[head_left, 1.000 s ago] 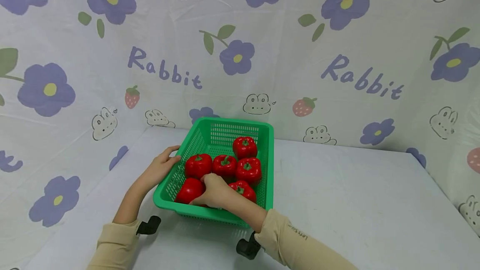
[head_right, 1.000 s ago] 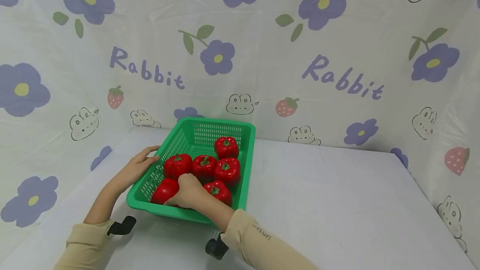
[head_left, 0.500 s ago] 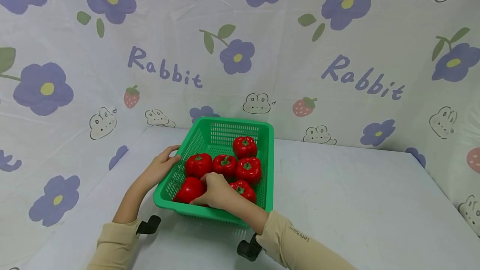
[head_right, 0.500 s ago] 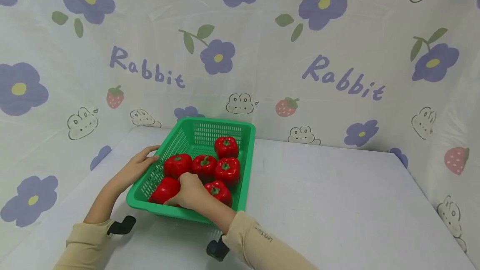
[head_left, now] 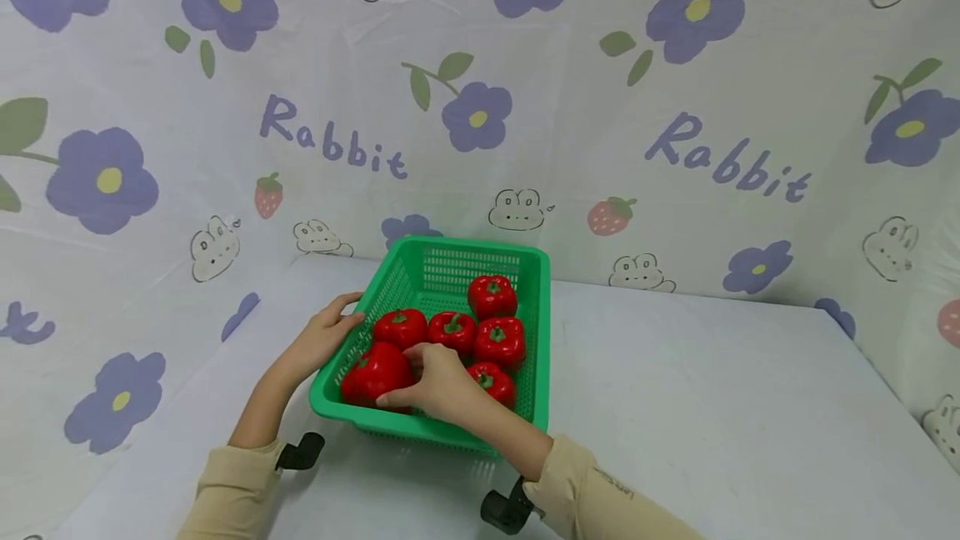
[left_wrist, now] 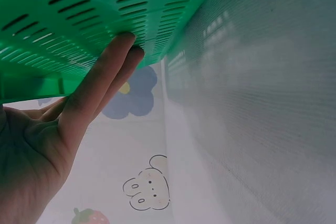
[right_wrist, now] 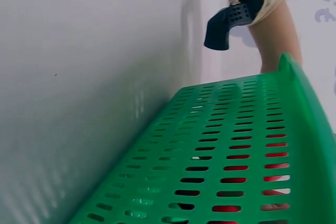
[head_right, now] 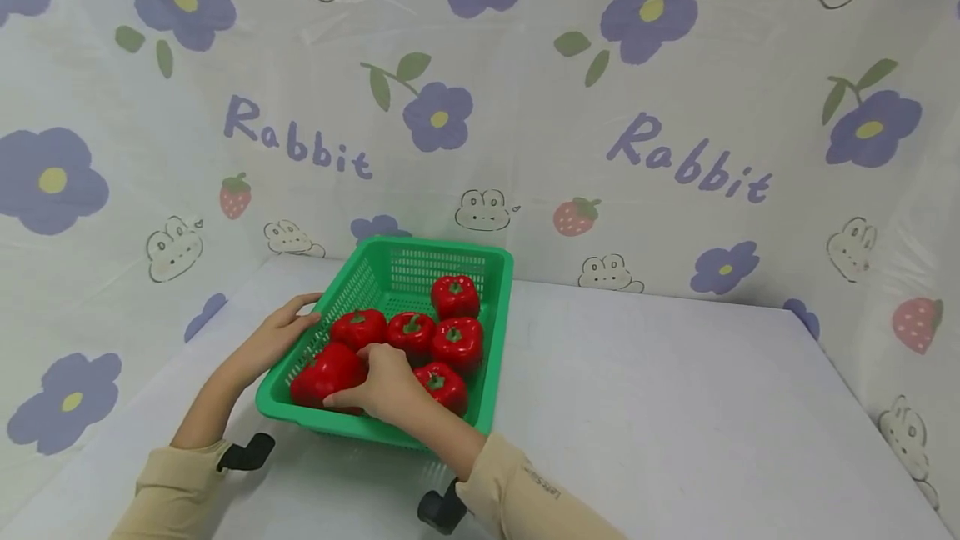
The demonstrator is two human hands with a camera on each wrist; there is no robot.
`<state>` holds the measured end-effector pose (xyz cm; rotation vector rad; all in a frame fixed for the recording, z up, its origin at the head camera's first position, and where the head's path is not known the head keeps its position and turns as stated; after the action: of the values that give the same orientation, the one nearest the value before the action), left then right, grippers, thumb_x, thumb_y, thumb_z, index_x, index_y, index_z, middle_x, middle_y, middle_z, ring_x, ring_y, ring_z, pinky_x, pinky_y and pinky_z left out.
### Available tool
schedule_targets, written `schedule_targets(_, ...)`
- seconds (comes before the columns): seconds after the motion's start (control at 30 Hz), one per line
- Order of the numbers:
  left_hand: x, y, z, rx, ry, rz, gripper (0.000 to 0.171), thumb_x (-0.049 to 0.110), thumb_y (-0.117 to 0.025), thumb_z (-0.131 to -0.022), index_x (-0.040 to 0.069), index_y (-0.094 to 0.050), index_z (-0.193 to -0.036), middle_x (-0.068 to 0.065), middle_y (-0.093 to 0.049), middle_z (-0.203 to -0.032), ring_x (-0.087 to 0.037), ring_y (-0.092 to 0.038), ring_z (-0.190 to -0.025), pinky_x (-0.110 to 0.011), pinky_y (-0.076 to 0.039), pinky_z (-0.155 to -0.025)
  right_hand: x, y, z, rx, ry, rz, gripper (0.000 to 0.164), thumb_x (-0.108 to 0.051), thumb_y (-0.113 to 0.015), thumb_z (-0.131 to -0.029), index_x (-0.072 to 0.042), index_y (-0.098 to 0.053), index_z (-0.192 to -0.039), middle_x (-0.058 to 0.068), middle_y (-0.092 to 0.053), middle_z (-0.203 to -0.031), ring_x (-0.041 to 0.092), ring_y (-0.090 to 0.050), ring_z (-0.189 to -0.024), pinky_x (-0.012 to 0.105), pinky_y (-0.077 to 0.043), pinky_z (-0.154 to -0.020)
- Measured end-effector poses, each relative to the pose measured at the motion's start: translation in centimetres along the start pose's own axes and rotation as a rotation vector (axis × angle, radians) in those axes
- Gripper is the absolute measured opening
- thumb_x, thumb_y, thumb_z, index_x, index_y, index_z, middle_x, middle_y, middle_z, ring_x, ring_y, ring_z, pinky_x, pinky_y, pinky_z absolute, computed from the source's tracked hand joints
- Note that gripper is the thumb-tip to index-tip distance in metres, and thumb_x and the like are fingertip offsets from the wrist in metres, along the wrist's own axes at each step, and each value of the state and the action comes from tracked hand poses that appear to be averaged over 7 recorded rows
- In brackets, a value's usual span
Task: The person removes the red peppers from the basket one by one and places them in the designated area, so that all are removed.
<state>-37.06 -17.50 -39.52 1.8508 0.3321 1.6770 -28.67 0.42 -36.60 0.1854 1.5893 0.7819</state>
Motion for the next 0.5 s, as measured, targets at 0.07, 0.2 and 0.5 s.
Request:
schedule_targets(0.07,0.1,0.0,0.0,0.003,-0.001,0.002,0.053,0.032,-0.039,-0.106,0.006,-0.03,-0.151,-0.029,-0.057,-0.133,-0.033,-0.066,-0.108,-0.04,-0.058,-0.083,-0.1,0.2,0.1,0.005,-0.002,-0.036,0.068,-0.025,-0.082,-0.08,0.006,-0.054,-0.132,0.019,-0.062,-0.129,0.031,-0.06,-0.116,0.043,-0.054,-0.092)
schedule_targets(0.2,0.2,0.0,0.0,0.006,-0.01,0.009,0.053,0.031,-0.039,-0.106,0.006,-0.03,-0.151,-0.029,-0.058,-0.131,-0.031,-0.068,-0.104,-0.038,-0.058,-0.08,0.0,0.7,0.3,0.018,0.01,-0.096,0.067,-0.024,-0.081,-0.08,0.005,-0.053,-0.134,0.019,-0.061,-0.132,0.032,-0.061,-0.116,0.042,-0.054,-0.093)
schedule_targets(0.5,0.0,0.1,0.0,0.005,-0.01,0.026,0.053,0.03,-0.04,-0.106,0.005,-0.03,-0.151,-0.03,-0.06,-0.128,-0.024,-0.071,-0.093,-0.034,-0.059,-0.074,0.5,1.8,0.9,0.049,0.021,-0.237,0.066,-0.022,-0.079,-0.083,0.002,-0.05,-0.137,0.017,-0.06,-0.134,0.033,-0.061,-0.118,0.041,-0.054,-0.093)
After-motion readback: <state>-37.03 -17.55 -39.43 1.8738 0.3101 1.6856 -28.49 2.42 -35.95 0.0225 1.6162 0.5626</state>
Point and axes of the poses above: each hand's wrist, its own z-axis away from the middle knuckle, its own y-axis out of the back of the hand, x = y × z, the point moved 7 cm from there along -z, towards the middle knuckle
